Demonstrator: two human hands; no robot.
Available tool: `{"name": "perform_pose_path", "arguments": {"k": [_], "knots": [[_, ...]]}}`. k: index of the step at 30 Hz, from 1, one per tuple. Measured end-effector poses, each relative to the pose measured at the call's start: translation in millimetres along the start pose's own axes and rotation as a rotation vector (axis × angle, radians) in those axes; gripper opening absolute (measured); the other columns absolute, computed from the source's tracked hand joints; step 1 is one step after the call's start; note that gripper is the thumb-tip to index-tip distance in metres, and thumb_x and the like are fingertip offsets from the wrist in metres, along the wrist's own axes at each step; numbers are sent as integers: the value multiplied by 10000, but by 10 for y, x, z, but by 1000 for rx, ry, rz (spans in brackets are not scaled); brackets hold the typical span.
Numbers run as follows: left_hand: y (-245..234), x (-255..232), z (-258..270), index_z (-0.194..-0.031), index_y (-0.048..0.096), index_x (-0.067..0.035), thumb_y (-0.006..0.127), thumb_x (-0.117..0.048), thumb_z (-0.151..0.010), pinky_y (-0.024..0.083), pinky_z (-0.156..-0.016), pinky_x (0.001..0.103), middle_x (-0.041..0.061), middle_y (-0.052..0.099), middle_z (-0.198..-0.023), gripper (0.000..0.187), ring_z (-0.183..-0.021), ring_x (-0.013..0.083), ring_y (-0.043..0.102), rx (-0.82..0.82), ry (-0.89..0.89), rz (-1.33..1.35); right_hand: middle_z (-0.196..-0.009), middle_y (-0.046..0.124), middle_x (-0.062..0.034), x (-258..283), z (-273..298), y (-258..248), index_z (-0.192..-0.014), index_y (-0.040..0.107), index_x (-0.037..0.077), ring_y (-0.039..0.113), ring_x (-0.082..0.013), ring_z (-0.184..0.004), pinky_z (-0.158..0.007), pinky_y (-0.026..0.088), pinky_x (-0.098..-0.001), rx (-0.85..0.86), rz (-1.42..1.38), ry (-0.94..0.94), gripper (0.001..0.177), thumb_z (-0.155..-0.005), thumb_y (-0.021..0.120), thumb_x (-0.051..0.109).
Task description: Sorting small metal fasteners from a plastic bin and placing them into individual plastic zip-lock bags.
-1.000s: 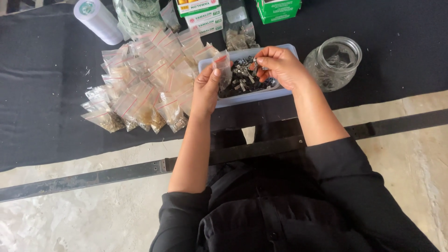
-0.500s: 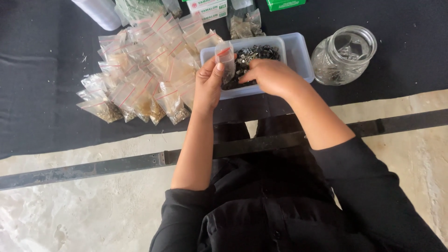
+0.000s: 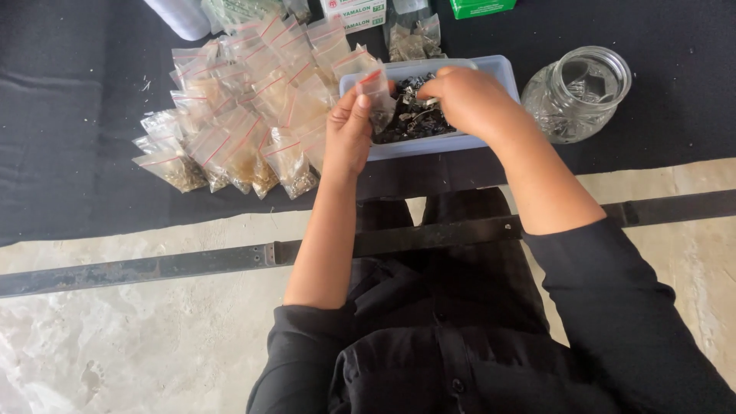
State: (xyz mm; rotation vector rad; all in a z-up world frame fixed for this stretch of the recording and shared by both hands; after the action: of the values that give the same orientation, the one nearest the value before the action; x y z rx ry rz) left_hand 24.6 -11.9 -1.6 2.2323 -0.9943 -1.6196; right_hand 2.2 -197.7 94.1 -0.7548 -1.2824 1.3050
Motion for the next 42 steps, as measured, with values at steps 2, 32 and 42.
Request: {"name": "perform_pose_path", "arguments": {"k": [2,32,42], "knots": [[-3,-67,21,-1381,649,-56,672,-387,-1060,503,-1097,389,175,730,-1272,461,-1258,246,651,5,22,-8,-1229,650,-48,47,-74,63,-1338,702,237,639,-348,-1002,-669,461,-466,12,-62,-1,523,-1001,389,-12],[59,-501,354,-1436,588,-31,684,-447,-1062,454,-1155,374,219,697,-1314,568,-1298,274,633,-17,85,-46,-1260,716,93,531,-177,81,-1252,743,314,650,-193,-1106,-859,479,-392,374,-4,-130,323,-988,564,268],[26,-414,167,-1420,616,-48,701,-464,-1049,536,-1060,392,208,712,-1302,564,-1239,271,668,-30,94,-58,-1090,770,15,-77,-271,111,-1104,794,249,681,-260,-1068,-860,505,-465,158,234,-59,261,-1000,570,167]]}}
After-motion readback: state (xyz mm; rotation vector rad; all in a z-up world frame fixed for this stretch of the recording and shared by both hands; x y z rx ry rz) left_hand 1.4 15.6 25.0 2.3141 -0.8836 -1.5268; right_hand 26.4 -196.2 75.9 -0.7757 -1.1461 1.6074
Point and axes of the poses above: each hand's wrist, its own z-axis away from the middle knuckle, its own y-axis out of the palm, x = y × z, the point moved 4 cm from there along -z, towards the middle knuckle
